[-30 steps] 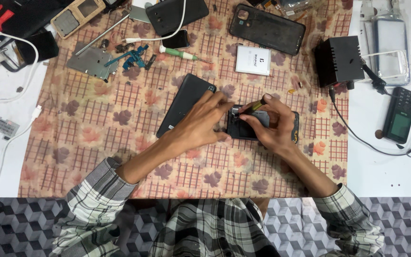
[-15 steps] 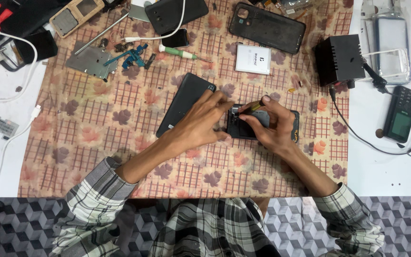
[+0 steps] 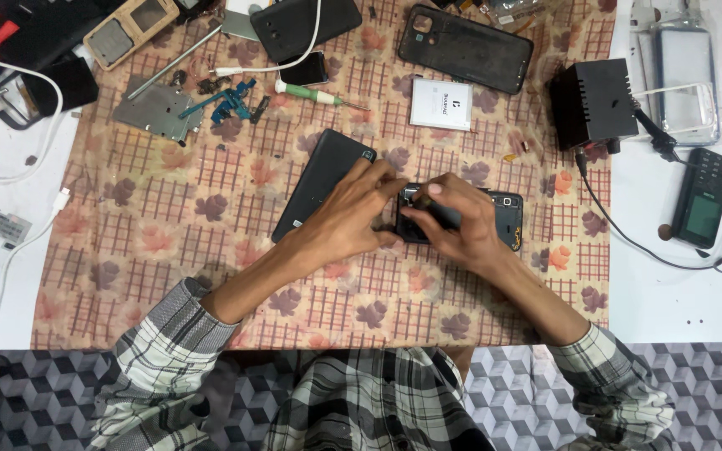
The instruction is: The person uses a screwdriver to remove screws from the back of a smartphone, then flips the device and continues unscrewing the camera module area. The person repeats this process on a second phone, removing screws from both the back and the camera module area.
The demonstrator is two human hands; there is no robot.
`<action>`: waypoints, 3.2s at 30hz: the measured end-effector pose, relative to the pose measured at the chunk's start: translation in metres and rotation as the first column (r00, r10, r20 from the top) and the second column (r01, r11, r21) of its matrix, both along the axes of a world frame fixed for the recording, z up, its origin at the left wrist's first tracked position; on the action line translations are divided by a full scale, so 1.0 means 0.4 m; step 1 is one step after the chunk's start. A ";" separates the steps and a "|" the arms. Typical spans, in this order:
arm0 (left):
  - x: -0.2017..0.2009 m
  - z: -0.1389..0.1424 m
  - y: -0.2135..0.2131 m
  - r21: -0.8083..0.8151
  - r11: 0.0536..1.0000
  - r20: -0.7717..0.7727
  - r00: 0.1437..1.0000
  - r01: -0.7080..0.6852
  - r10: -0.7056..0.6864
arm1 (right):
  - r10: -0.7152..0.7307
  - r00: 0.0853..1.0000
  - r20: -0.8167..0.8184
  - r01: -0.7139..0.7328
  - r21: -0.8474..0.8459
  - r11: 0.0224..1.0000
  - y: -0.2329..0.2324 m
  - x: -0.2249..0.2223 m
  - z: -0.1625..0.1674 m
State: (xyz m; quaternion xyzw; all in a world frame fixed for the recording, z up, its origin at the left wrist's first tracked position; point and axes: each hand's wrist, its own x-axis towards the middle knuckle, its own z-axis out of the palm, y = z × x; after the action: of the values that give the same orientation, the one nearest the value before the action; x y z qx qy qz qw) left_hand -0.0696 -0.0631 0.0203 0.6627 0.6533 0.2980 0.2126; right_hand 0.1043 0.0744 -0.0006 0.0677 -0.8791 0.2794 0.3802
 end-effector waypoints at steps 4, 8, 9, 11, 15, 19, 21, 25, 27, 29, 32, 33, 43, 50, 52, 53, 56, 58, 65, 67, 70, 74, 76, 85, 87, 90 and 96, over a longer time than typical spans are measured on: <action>-0.001 -0.003 0.000 -0.044 0.999 -0.019 1.000 0.009 -0.010 | -0.103 0.989 0.108 0.104 -0.005 0.995 0.011 0.024 0.009; 0.001 -0.009 0.002 -0.021 1.000 -0.019 1.000 0.005 -0.005 | 0.030 1.000 0.006 -0.030 -0.106 0.994 0.014 0.012 -0.013; 0.001 -0.009 0.001 -0.009 1.000 -0.023 1.000 0.006 -0.006 | 0.022 0.999 -0.034 -0.027 -0.156 0.987 0.004 0.004 -0.023; 0.003 -0.009 0.002 -0.029 1.000 -0.020 1.000 -0.001 0.000 | 0.020 0.998 -0.065 -0.030 -0.160 0.987 -0.002 -0.001 -0.029; -0.002 -0.006 -0.002 -0.010 1.000 0.021 1.000 0.006 -0.005 | 0.074 0.997 -0.023 -0.075 -0.031 0.997 0.002 0.007 -0.014; 0.000 -0.007 -0.002 -0.005 1.000 -0.011 1.000 0.012 -0.012 | -0.018 0.992 0.121 0.023 -0.039 0.999 0.007 0.016 0.003; 0.000 -0.008 -0.002 0.009 1.000 -0.009 1.000 0.006 -0.005 | -0.057 0.998 0.025 0.056 0.022 0.998 0.004 0.000 0.004; 0.000 -0.003 -0.003 0.010 1.000 0.015 1.000 0.001 -0.001 | -0.054 0.996 -0.065 0.056 0.023 0.998 -0.016 -0.014 0.018; -0.001 -0.001 -0.004 0.034 0.999 0.020 1.000 0.006 -0.006 | -0.005 1.000 -0.001 0.005 -0.002 1.000 -0.015 -0.010 0.029; -0.003 0.000 0.001 -0.022 1.000 -0.024 1.000 0.004 -0.005 | 0.031 0.999 0.045 -0.030 -0.030 0.999 -0.008 -0.005 0.030; -0.002 -0.005 -0.003 -0.006 1.000 0.004 1.000 0.006 -0.006 | 0.045 0.997 0.067 -0.040 -0.081 0.996 0.008 0.005 0.009; -0.001 -0.007 -0.003 0.018 1.000 0.027 1.000 0.010 -0.011 | 0.030 0.998 0.054 -0.025 -0.091 0.996 0.014 0.004 -0.002; -0.002 -0.009 0.004 0.002 1.000 -0.008 1.000 0.010 -0.010 | 0.076 0.996 0.036 -0.072 -0.107 0.992 0.011 0.010 0.012; -0.002 -0.005 0.007 0.039 0.999 -0.002 1.000 0.002 -0.002 | 0.045 0.999 -0.031 -0.051 -0.262 0.964 -0.003 0.005 -0.013; -0.001 -0.005 0.008 0.029 1.000 0.003 1.000 -0.001 0.001 | 0.068 0.998 -0.002 -0.065 -0.319 0.945 0.000 0.014 -0.016; -0.001 -0.004 0.009 0.011 1.000 0.004 1.000 -0.001 0.001 | 0.042 0.999 0.026 -0.033 -0.290 0.956 0.003 0.019 -0.016; -0.002 -0.005 0.009 -0.029 1.000 -0.004 1.000 0.009 -0.009 | -0.003 0.997 0.078 0.017 -0.177 0.984 0.011 0.031 -0.008; -0.001 -0.007 0.007 -0.030 1.000 0.003 1.000 0.007 -0.007 | 0.020 0.997 0.079 -0.014 -0.073 0.997 0.010 0.032 -0.006; 0.000 -0.011 0.006 0.004 1.000 0.003 1.000 -0.002 0.002 | 0.040 0.999 0.000 -0.040 -0.174 0.984 -0.001 0.000 -0.003; -0.002 -0.011 0.005 -0.009 1.000 -0.003 1.000 -0.008 0.008 | 0.123 0.992 0.026 -0.116 -0.192 0.975 0.000 -0.002 0.008; 0.004 -0.016 0.007 -0.036 0.999 -0.005 1.000 -0.010 0.009 | 0.132 0.990 0.039 -0.125 -0.145 0.981 0.008 0.016 0.027; 0.001 -0.019 0.012 -0.026 1.000 -0.013 1.000 -0.005 0.005 | 0.035 0.999 0.023 -0.032 -0.095 0.995 0.016 0.014 0.022; 0.000 -0.017 0.012 -0.017 1.000 -0.021 1.000 -0.003 0.002 | 0.015 1.000 0.008 -0.014 -0.085 0.996 0.016 0.005 0.014; 0.000 -0.015 0.008 -0.036 0.999 -0.009 1.000 0.004 -0.005 | 0.039 0.998 0.054 -0.039 0.013 0.999 0.014 0.011 0.013; -0.002 -0.016 0.010 0.003 1.000 -0.011 1.000 0.005 -0.005 | 0.032 0.999 0.000 -0.032 -0.050 0.998 0.009 -0.003 0.002; -0.004 -0.015 0.008 -0.010 1.000 -0.005 1.000 0.004 -0.004 | 0.039 0.999 0.004 -0.039 -0.052 0.998 0.012 -0.005 -0.003; -0.009 -0.008 0.007 -0.034 0.999 0.018 1.000 0.014 -0.014 | 0.107 0.990 0.092 -0.086 -0.211 0.974 0.021 0.018 0.004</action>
State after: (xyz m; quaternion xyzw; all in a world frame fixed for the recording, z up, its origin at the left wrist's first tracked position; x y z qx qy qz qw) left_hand -0.0732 -0.0604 0.0170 0.6608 0.6518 0.2912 0.2316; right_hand 0.1116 0.0826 0.0012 0.0561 -0.8592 0.3907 0.3256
